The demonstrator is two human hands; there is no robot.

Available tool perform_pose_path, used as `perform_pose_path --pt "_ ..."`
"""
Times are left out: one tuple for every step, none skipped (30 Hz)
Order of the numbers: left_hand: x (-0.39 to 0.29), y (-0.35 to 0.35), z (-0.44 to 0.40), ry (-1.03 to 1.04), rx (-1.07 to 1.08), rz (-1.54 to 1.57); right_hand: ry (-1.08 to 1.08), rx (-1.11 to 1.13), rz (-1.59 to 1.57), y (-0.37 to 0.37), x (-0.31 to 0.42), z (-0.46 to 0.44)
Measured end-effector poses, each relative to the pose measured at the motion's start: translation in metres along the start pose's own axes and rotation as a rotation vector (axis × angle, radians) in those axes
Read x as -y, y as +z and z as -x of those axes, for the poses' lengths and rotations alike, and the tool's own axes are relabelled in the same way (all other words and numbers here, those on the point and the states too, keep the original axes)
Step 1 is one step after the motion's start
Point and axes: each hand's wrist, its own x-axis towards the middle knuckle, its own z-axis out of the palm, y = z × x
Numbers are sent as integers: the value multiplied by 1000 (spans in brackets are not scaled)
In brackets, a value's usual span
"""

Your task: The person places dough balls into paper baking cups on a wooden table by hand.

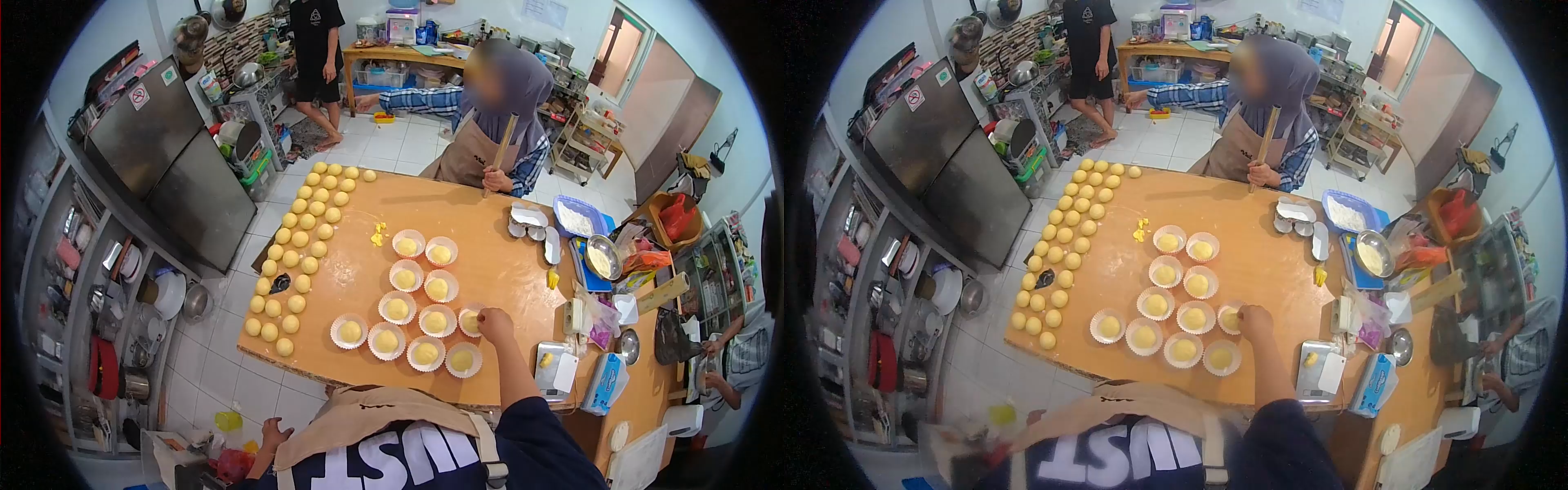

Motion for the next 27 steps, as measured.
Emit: perform_pose_path --pt "2 1 0 6 -4 -12 24 -6 -27 -4 2 3" --pt "3 1 -2 12 -5 -25 5 -55 -45 -7 4 5" --pt "5 2 -2 20 -5 -38 -12 -104 -63 -12 5 5" --pt "3 -1 0 -6 9 -39 -28 -154 -80 -14 5 6" --pt "0 -3 1 -30 20 -40 -57 -170 -104 -13 8 7" --pt "-4 -5 1 -54 31 -41 -87 -187 -128 -11 13 7" --pt "-4 -4 -1 -38 32 -39 -118 -204 -151 -11 16 8" --pt "-1 -2 -3 -23 31 -39 -184 -155 -68 3 10 2" --pt "0 -2 -4 -8 30 -40 -251 -106 15 35 -4 -10" --pt "-1 -3 -5 2 18 -41 -317 -56 98 34 4 -11" --pt "-3 -3 -6 12 6 -40 -291 -52 37 31 7 -7" --pt "-5 -4 -8 20 -10 -38 -268 -48 -23 27 10 -3" --pt "-6 -5 -9 38 -21 -33 -248 -43 -83 11 21 2" --pt "-6 -5 -9 54 -31 -28 -230 -52 -102 1 26 3" --pt "-5 -6 -9 70 -39 -25 -210 -60 -121 -8 30 4" --pt "-12 -11 -6 38 -25 -18 -188 -68 -139 -12 32 3" --pt "-23 -18 -1 7 -10 -11 -168 -99 -190 -13 31 1" --pt "-29 -23 3 -23 6 -6 -146 -130 -242 -14 27 -1" --pt "-24 -19 3 -18 2 -11 -123 -162 -293 -14 24 -3" --pt "-12 -9 1 -12 0 -16 -140 -159 -271 -14 22 -4" --pt "0 -1 1 -5 -2 -22 -156 -158 -248 -14 19 -3" --pt "8 2 2 15 5 -30 -171 -157 -225 -14 17 -3" --pt "14 4 2 35 10 -36 -267 -102 -174 -8 13 -4" --pt "18 6 0 56 13 -42 -364 -48 -122 -1 11 -6" --pt "14 4 1 24 24 -41 -461 8 -70 3 8 -6" --pt "8 -1 3 -9 35 -40 -484 -14 -55 4 10 -3" --pt "1 -5 3 -43 46 -38 -508 -35 -40 6 13 2"
